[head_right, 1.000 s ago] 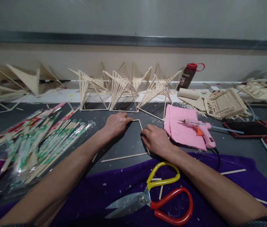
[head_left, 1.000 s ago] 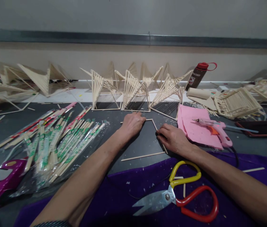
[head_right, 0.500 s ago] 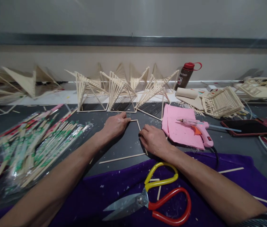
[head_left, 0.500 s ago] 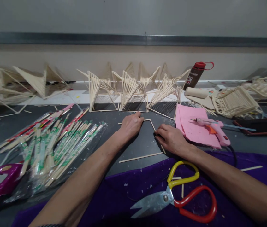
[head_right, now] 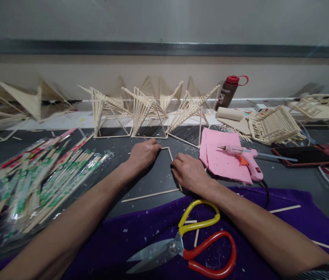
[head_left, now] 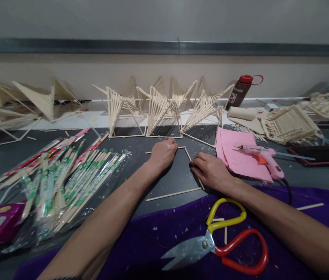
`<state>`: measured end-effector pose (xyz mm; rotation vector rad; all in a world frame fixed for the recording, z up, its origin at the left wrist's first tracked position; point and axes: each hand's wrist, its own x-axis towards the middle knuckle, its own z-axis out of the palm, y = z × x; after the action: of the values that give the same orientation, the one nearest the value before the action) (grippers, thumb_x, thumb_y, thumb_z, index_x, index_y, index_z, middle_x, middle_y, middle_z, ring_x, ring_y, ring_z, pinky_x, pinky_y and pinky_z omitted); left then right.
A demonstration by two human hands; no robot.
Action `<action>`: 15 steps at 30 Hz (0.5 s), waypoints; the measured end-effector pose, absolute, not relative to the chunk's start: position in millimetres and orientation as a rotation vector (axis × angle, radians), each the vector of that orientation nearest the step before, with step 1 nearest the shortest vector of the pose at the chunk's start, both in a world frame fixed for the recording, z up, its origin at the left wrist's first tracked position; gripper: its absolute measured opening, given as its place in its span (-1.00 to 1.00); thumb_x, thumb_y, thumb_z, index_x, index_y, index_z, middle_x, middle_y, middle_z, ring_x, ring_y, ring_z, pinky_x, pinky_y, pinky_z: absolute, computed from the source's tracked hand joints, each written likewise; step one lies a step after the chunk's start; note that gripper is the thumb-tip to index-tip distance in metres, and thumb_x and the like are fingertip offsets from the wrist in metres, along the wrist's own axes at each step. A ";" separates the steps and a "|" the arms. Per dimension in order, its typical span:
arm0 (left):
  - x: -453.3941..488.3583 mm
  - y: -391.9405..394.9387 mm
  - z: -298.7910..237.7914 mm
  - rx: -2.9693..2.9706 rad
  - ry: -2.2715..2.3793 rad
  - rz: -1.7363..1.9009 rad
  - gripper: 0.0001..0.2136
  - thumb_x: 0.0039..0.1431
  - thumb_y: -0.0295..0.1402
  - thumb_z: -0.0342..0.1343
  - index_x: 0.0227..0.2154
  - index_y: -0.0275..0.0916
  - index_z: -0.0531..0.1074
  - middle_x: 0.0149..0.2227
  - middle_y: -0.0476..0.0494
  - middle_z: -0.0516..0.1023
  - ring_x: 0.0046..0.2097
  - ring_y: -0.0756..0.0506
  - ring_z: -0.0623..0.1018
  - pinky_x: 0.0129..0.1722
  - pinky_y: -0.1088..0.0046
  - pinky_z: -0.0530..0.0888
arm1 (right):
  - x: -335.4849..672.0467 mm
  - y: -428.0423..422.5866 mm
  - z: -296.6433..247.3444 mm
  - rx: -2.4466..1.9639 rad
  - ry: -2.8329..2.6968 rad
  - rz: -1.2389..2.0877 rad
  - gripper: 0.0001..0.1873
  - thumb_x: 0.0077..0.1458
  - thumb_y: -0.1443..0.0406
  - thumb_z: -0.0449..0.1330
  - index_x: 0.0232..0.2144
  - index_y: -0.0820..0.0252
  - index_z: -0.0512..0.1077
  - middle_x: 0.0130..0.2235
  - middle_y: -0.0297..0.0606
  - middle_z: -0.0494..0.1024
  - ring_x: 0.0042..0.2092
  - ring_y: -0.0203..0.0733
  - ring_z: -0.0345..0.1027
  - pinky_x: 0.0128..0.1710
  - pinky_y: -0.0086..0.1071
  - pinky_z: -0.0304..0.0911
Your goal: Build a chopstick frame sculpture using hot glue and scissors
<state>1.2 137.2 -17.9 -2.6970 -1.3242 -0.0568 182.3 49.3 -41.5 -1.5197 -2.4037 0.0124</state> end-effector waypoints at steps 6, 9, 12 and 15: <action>2.0 138.0 -17.3 -2.686 -1.324 -0.051 -0.71 0.20 -0.46 -0.18 -0.30 -0.29 0.49 -0.24 -0.26 0.46 -0.30 -0.13 0.51 -0.40 0.41 0.34 | 181.9 48.8 -39.4 -1.531 -2.404 0.019 -0.77 0.18 0.29 0.01 -0.24 0.22 0.44 -0.25 -0.18 0.42 -0.16 -0.20 0.29 -0.17 -0.38 0.21; 2.1 138.1 -16.6 -2.682 -1.311 -0.033 -0.70 0.19 -0.47 -0.19 -0.31 -0.29 0.49 -0.25 -0.25 0.46 -0.32 -0.14 0.51 -0.43 0.40 0.33 | 181.9 49.0 -39.7 -1.526 -2.403 0.020 -0.77 0.18 0.29 0.01 -0.24 0.22 0.44 -0.25 -0.18 0.42 -0.17 -0.21 0.29 -0.17 -0.39 0.21; 2.7 138.4 -15.7 -2.684 -1.303 0.005 -0.70 0.19 -0.48 -0.19 -0.31 -0.30 0.49 -0.26 -0.26 0.46 -0.31 -0.16 0.51 -0.42 0.39 0.34 | 182.0 49.0 -39.9 -1.527 -2.406 0.015 -0.76 0.18 0.29 0.00 -0.23 0.22 0.44 -0.25 -0.19 0.42 -0.17 -0.21 0.29 -0.17 -0.39 0.21; 3.5 138.6 -14.8 -2.691 -1.293 0.031 -0.69 0.18 -0.49 -0.20 -0.32 -0.31 0.49 -0.25 -0.27 0.47 -0.30 -0.17 0.51 -0.40 0.38 0.35 | 181.9 49.0 -39.7 -1.526 -2.408 0.009 -0.76 0.18 0.29 0.00 -0.23 0.22 0.44 -0.26 -0.19 0.42 -0.18 -0.21 0.29 -0.18 -0.38 0.21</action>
<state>3.5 138.6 -14.8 -2.6908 -1.2930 0.0306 181.9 49.0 -39.7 -1.5260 -2.4075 0.0089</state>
